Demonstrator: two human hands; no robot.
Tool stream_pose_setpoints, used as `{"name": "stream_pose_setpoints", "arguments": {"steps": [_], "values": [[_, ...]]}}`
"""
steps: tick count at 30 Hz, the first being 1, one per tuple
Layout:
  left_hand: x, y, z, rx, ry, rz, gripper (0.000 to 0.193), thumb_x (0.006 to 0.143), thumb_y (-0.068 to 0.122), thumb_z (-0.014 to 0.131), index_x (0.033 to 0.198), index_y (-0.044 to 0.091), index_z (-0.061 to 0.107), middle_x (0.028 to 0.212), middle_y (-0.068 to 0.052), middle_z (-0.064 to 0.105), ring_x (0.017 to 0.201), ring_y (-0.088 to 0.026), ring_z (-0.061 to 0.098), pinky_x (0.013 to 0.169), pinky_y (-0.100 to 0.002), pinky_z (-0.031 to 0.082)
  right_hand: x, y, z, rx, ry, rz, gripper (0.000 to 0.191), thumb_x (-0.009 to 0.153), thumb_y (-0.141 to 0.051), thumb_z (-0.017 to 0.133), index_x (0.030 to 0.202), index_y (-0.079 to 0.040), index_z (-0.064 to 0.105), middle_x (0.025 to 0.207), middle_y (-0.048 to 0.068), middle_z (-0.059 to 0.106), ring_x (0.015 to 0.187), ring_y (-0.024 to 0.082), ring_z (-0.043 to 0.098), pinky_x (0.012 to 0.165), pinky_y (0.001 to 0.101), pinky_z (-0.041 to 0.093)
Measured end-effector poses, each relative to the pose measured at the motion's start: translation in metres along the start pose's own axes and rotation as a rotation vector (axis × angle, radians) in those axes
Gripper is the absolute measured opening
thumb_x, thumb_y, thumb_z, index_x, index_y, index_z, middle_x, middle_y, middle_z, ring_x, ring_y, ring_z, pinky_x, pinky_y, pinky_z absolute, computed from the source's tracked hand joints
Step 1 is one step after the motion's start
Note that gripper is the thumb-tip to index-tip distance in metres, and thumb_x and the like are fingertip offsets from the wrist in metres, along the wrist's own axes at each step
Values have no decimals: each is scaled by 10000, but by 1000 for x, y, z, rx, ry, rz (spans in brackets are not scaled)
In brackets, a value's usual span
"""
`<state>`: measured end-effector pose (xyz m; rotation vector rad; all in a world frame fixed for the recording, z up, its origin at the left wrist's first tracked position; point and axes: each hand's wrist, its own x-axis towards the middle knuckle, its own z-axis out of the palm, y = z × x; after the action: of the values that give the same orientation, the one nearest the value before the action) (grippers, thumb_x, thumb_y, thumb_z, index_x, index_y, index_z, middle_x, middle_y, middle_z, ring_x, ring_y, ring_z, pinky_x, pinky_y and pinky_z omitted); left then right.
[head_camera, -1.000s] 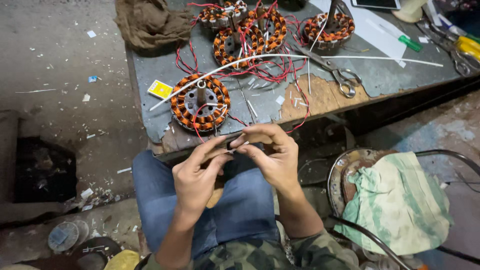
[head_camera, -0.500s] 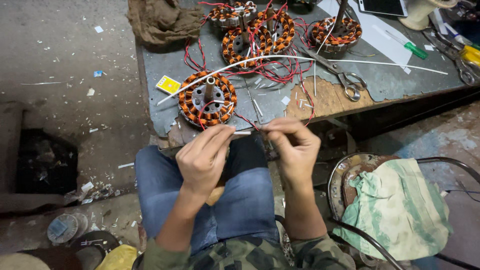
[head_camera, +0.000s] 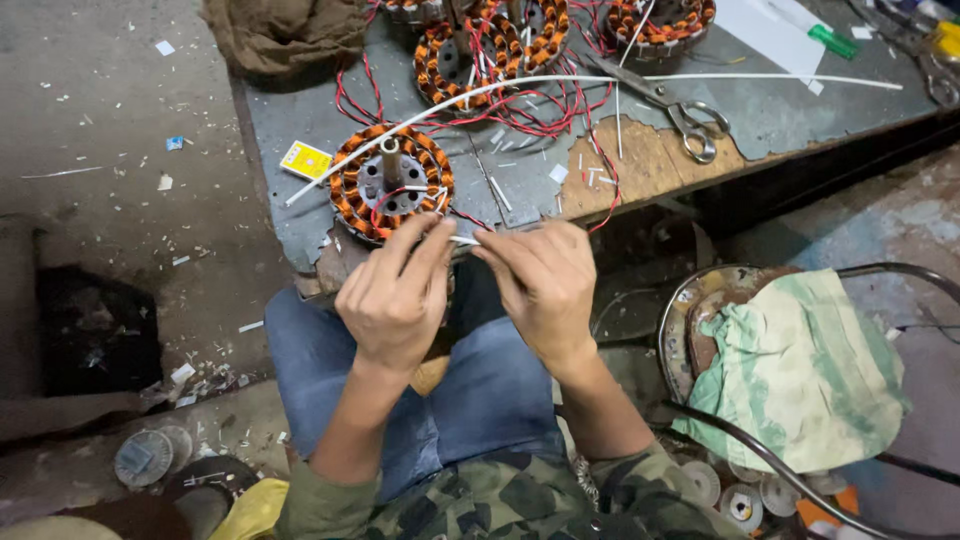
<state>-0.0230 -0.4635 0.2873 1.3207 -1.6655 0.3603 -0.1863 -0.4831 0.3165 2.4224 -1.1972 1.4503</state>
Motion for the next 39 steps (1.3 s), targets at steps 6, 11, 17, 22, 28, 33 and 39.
{"name": "stream_pose_setpoints", "arguments": {"steps": [6,11,17,22,28,33,39], "values": [[-3,1,8,191,-10,-137,344,883,238,837,1183,91,752,1197,-30,674,1063,-272,617,940,-441,477,-12,6,-6,168,-56,189,168,894,-58,816,1047,-42,751,1002,95,756,900,243,737,807,342,558],[-3,-6,21,237,-25,-118,220,910,193,822,1119,141,779,1151,5,680,1104,-260,580,961,-436,419,-11,13,-15,267,-169,266,162,892,-49,802,1039,-13,744,1003,116,758,910,237,753,807,319,579],[-3,-10,29,189,21,-78,216,929,179,809,1136,124,777,1152,5,688,1117,-263,567,979,-437,408,-10,19,-15,287,-274,276,189,922,-63,761,1094,-12,704,1037,128,737,955,269,737,855,345,569],[-3,-13,32,158,26,-78,215,920,159,813,1126,112,773,1137,11,694,1120,-263,567,983,-437,402,-8,14,-14,292,-365,217,322,939,-53,717,1252,-34,644,1094,149,690,985,310,697,887,375,547],[-3,-16,34,133,38,-72,206,928,164,821,1118,106,767,1135,2,692,1120,-264,567,994,-436,404,-2,3,-3,308,-410,334,481,871,-124,788,1326,-58,644,929,129,668,782,291,649,733,371,532],[-2,-20,36,115,37,-78,209,920,160,827,1117,118,772,1133,6,698,1124,-264,569,994,-432,405,2,9,7,311,-366,238,323,929,-89,736,1250,-72,710,965,126,691,854,292,683,776,369,546],[-6,-22,40,100,22,-113,203,921,169,835,1115,142,782,1156,12,706,1145,-257,573,1009,-429,403,0,12,11,365,-361,207,340,907,-168,781,1211,-59,676,1008,129,705,893,304,702,800,376,556]]}}
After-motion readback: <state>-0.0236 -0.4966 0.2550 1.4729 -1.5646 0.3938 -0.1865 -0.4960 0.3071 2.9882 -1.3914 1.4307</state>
